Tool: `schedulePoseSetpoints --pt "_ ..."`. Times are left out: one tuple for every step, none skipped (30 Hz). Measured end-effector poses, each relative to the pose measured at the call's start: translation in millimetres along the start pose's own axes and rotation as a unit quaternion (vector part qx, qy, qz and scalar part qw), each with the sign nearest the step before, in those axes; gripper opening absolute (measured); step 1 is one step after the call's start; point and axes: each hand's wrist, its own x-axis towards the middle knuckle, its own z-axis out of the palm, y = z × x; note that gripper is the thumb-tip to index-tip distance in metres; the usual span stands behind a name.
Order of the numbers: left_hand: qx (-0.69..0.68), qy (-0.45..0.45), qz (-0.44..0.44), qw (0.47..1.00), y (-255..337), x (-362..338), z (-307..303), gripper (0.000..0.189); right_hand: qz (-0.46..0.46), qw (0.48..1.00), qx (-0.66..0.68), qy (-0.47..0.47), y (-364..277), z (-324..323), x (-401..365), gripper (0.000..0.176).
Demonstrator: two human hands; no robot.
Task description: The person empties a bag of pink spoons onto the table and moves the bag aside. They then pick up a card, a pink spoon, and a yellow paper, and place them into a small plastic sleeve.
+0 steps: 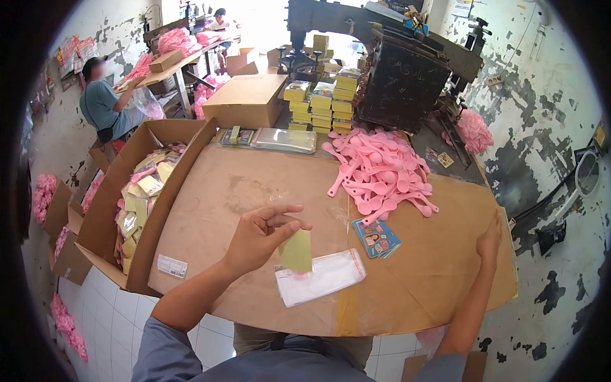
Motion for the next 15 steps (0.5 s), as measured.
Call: schedulePoseSetpoints --pt "0.0 0.007 0.002 1.0 -4 2 1 0.033 -0.025 0.998 0.047 0.032 -28 -21 -7 0.069" --pt "-0.017 0.01 0.009 1.0 -8 3 1 0.03 -0.047 0.993 0.093 0.059 -60 -45 -20 0.066" --pt "-0.033 0.011 0.015 0.999 -13 5 2 0.028 -0.108 0.981 0.144 0.067 -95 -70 -31 0.058" --pt "-0.048 0.011 0.021 0.999 -16 6 3 0.025 -0.167 0.964 0.194 0.076 -136 -96 -43 0.05" --pt "-0.045 0.014 0.012 0.999 -18 6 4 0.024 -0.188 0.927 0.323 0.016 -176 -120 -60 0.041" --pt "-0.042 0.017 0.003 0.999 -19 5 4 0.022 -0.204 0.87 0.446 -0.044 -213 -142 -78 0.032" --pt "-0.038 0.021 -0.006 0.999 -20 5 5 0.021 -0.273 0.818 0.489 -0.131 -240 -162 -93 0.029" --pt "-0.041 0.02 -0.004 0.999 -21 4 6 0.021 -0.32 0.77 0.522 -0.179 -262 -170 -110 0.031" --pt "-0.044 0.019 -0.001 0.999 -23 4 6 0.02 -0.365 0.715 0.552 -0.226 -282 -176 -125 0.033" --pt "-0.046 0.019 0.0 0.999 -24 4 7 0.02 -0.384 0.684 0.571 -0.242 -302 -178 -137 0.034" --pt "-0.045 0.014 0.005 0.999 -27 4 7 0.021 -0.403 0.652 0.588 -0.258 -317 -179 -145 0.034" --pt "-0.045 0.009 0.009 0.999 -30 4 6 0.023 -0.369 0.627 0.611 -0.312 -326 -176 -149 0.033" --pt "-0.044 0.004 0.014 0.999 -31 4 6 0.024 -0.334 0.599 0.63 -0.365 -334 -171 -152 0.032" --pt "-0.051 -0.003 0.008 0.999 -30 3 5 0.025 -0.298 0.567 0.645 -0.416 -340 -166 -153 0.032" --pt "-0.058 -0.01 0.003 0.998 -25 3 5 0.025 -0.282 0.541 0.664 -0.431 -342 -162 -153 0.031"
